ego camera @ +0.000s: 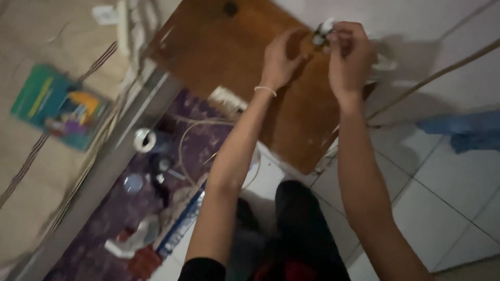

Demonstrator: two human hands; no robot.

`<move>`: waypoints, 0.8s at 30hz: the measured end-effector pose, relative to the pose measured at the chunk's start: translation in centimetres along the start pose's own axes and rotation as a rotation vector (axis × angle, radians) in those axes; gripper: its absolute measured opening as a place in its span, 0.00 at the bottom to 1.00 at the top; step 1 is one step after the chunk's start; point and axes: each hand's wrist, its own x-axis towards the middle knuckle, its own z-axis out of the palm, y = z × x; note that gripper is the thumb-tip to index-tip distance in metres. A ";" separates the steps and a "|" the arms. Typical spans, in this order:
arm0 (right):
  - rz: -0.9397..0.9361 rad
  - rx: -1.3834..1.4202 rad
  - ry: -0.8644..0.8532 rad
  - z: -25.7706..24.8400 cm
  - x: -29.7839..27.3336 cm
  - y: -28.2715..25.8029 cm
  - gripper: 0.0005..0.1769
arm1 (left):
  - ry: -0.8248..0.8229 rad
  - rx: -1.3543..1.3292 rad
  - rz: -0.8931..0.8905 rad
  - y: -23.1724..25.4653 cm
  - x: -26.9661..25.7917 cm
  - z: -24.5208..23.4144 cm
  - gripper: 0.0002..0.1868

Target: The person cleans a wooden board using a spray bottle and a cloth, then organizes various items like small bottles and a book on and around the board.

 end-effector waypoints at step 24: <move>0.153 -0.261 -0.964 14.0 -36.0 -0.7 0.30 | 0.407 0.245 -0.833 -7.7 -48.8 -22.1 0.19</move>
